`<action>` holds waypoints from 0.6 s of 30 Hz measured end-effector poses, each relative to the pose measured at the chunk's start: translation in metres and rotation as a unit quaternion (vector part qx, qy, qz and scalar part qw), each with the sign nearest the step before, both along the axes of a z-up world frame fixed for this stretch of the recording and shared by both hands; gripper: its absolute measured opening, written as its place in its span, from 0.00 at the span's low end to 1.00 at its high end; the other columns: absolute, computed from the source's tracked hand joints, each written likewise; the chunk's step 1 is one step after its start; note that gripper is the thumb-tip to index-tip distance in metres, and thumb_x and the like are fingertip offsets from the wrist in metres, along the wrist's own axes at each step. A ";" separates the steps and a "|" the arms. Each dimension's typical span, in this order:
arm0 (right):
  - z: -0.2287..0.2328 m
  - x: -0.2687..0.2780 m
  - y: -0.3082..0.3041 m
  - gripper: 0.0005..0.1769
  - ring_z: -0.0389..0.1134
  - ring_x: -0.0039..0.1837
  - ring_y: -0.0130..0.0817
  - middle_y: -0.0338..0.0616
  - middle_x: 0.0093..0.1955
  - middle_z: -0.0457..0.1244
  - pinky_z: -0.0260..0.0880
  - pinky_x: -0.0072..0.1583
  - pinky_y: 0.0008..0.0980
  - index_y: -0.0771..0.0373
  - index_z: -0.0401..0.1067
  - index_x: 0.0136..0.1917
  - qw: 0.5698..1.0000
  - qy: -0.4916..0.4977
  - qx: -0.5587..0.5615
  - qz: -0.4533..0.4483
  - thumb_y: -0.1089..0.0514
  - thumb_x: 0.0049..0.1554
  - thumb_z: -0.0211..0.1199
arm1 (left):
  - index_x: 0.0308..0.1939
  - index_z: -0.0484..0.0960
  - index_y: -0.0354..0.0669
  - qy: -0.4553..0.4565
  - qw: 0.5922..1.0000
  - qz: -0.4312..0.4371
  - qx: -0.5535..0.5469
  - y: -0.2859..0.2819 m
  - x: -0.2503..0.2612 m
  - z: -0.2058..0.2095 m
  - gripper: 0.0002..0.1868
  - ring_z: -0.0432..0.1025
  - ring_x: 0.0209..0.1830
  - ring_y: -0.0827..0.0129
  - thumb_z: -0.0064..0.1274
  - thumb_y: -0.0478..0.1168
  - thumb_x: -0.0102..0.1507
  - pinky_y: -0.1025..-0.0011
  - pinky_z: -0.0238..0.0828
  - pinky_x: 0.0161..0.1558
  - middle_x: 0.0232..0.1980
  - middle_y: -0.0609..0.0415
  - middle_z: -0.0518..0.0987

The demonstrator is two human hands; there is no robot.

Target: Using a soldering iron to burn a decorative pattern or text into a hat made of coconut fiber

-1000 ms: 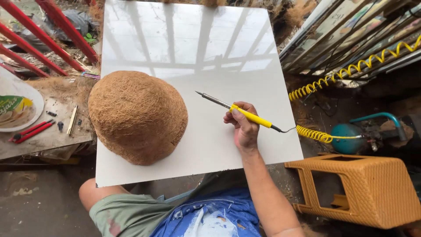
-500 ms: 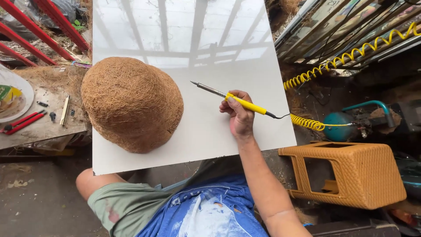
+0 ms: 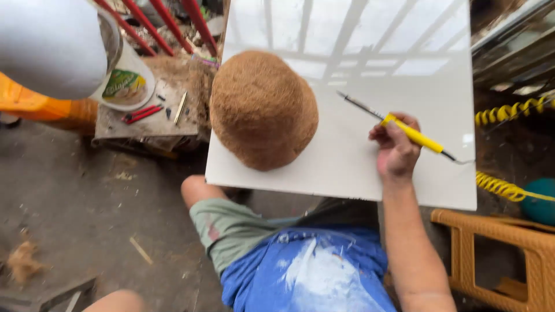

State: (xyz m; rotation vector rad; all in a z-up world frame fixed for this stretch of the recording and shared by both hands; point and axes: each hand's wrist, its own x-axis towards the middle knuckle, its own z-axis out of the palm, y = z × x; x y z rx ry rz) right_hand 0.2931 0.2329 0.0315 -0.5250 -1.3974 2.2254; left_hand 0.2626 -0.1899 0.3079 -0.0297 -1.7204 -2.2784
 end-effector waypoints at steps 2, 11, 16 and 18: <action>-0.003 0.000 0.005 0.13 0.74 0.38 0.40 0.52 0.35 0.67 0.80 0.43 0.33 0.58 0.67 0.56 1.000 0.008 0.006 0.009 0.60 0.57 0.61 | 0.48 0.72 0.32 -0.014 1.000 0.014 0.001 0.038 0.028 -0.032 0.11 0.73 0.41 0.61 0.50 0.30 0.62 0.66 0.73 0.46 0.40 0.42 0.75; -0.003 0.003 0.001 0.12 0.74 0.39 0.41 0.55 0.36 0.67 0.80 0.45 0.34 0.60 0.68 0.56 1.000 0.024 0.005 0.008 0.59 0.58 0.61 | 0.56 0.66 0.38 -0.192 0.963 0.038 0.184 0.104 0.098 -0.241 0.18 0.70 0.52 0.61 0.51 0.31 0.63 0.67 0.72 0.52 0.51 0.49 0.70; 0.000 -0.001 0.010 0.13 0.74 0.40 0.39 0.52 0.37 0.67 0.80 0.46 0.33 0.57 0.67 0.56 0.997 0.019 -0.051 0.049 0.56 0.59 0.59 | 0.67 0.59 0.39 -0.284 0.922 0.028 0.263 0.112 0.107 -0.213 0.30 0.60 0.69 0.59 0.49 0.32 0.62 0.63 0.59 0.65 0.65 0.49 0.62; 0.001 -0.010 0.011 0.12 0.74 0.42 0.39 0.51 0.38 0.67 0.80 0.47 0.33 0.54 0.67 0.57 0.994 0.020 -0.090 0.058 0.54 0.60 0.58 | 0.70 0.57 0.39 -0.296 0.905 0.026 0.305 0.109 0.097 -0.206 0.31 0.57 0.71 0.60 0.46 0.32 0.63 0.62 0.54 0.68 0.67 0.49 0.60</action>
